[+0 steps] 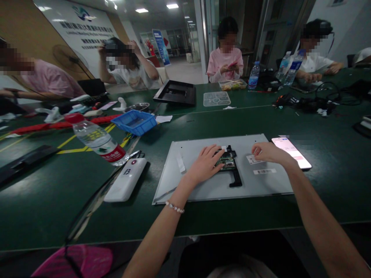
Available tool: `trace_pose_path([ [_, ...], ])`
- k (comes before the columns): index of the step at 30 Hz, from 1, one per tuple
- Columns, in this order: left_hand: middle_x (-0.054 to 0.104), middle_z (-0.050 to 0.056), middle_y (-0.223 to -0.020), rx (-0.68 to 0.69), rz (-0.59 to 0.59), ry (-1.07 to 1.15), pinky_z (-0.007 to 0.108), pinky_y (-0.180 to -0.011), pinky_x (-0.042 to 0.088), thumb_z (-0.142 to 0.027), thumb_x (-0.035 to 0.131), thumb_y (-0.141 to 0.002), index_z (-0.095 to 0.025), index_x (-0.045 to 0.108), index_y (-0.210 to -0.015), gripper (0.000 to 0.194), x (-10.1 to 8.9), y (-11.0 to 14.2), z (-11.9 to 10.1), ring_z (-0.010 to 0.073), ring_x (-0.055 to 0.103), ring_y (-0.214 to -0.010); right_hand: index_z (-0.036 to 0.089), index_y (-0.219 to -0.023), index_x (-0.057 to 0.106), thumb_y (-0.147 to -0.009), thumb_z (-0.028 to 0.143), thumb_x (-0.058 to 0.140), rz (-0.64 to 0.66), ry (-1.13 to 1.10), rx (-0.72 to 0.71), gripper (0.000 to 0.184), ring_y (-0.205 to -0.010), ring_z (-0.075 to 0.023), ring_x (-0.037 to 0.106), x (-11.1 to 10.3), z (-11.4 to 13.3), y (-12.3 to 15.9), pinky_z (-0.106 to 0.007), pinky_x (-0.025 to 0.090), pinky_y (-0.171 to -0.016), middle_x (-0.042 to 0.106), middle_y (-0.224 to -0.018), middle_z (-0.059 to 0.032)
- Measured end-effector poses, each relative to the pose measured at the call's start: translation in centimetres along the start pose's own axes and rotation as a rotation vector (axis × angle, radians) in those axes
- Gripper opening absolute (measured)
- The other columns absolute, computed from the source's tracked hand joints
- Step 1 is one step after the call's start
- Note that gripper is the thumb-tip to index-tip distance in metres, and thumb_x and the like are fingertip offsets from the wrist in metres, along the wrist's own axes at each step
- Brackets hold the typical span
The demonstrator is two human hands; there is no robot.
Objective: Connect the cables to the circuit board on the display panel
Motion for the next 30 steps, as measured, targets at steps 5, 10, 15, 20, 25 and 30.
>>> trace_pose_path([
  [5,0.034,0.008,-0.144,0.040,0.012,-0.021,0.044,-0.112,0.020,-0.030,0.038,-0.095,-0.021,0.038,-0.134,0.040,0.2,-0.1,-0.8,0.0233,0.023,-0.137,0.019,-0.089,0.068,-0.066,0.018,0.059,-0.017,0.072,-0.059,0.025,-0.083,-0.0203,0.063,-0.3,0.6,0.1,-0.029,0.045,-0.069,0.068,-0.093,-0.0054],
  [10,0.037,0.007,-0.143,0.049,0.018,-0.017,0.044,-0.112,0.022,-0.023,0.037,-0.094,-0.021,0.040,-0.133,0.039,0.3,-0.1,-1.1,0.0223,0.025,-0.136,0.019,-0.083,0.069,-0.066,0.019,0.061,-0.011,0.074,-0.079,0.019,-0.083,-0.0215,0.063,-0.3,0.6,0.1,-0.030,0.045,-0.071,0.068,-0.093,-0.0067],
  [15,0.041,0.008,-0.139,0.056,0.012,-0.016,0.043,-0.111,0.022,-0.022,0.036,-0.094,-0.019,0.037,-0.135,0.041,0.0,-0.1,-1.3,0.0218,0.030,-0.133,0.019,-0.073,0.067,-0.067,0.019,0.060,-0.005,0.067,-0.047,0.010,-0.076,-0.0202,0.063,-0.4,0.6,0.4,-0.030,0.046,-0.065,0.068,-0.084,-0.0055],
  [20,0.044,0.007,-0.138,0.071,0.021,-0.008,0.044,-0.110,0.023,-0.022,0.034,-0.094,-0.021,0.037,-0.135,0.041,-0.2,-0.1,-1.8,0.0220,0.034,-0.131,0.017,-0.088,0.069,-0.068,0.016,0.058,0.016,-0.112,-0.017,0.023,-0.067,-0.0176,0.064,-0.4,1.6,0.8,-0.027,0.049,-0.057,0.070,-0.082,-0.0067],
  [25,0.047,0.007,-0.135,0.103,0.015,-0.002,0.041,-0.111,0.024,-0.017,0.034,-0.093,-0.019,0.040,-0.133,0.040,-0.3,-0.2,-2.5,0.0208,0.037,-0.129,0.016,-0.086,0.067,-0.071,0.021,0.060,0.139,-0.387,-0.013,0.018,-0.066,-0.0170,0.066,1.1,3.4,0.9,-0.026,0.052,-0.059,0.071,-0.081,-0.0077],
  [30,0.048,0.007,-0.133,0.113,0.016,0.015,0.041,-0.109,0.026,-0.020,0.034,-0.093,-0.020,0.041,-0.132,0.039,-0.3,-0.3,-2.7,0.0209,0.039,-0.127,0.015,-0.086,0.065,-0.072,0.025,0.059,0.257,-0.477,-0.084,0.018,-0.064,-0.0162,0.065,2.6,5.1,1.1,-0.025,0.050,-0.056,0.071,-0.074,-0.0065],
])
Point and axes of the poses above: each hand's wrist, its own y-axis away from the middle knuckle, its own x-axis out of the palm, z = x × y, the point moved 8 cm from there along -y, towards the middle knuckle
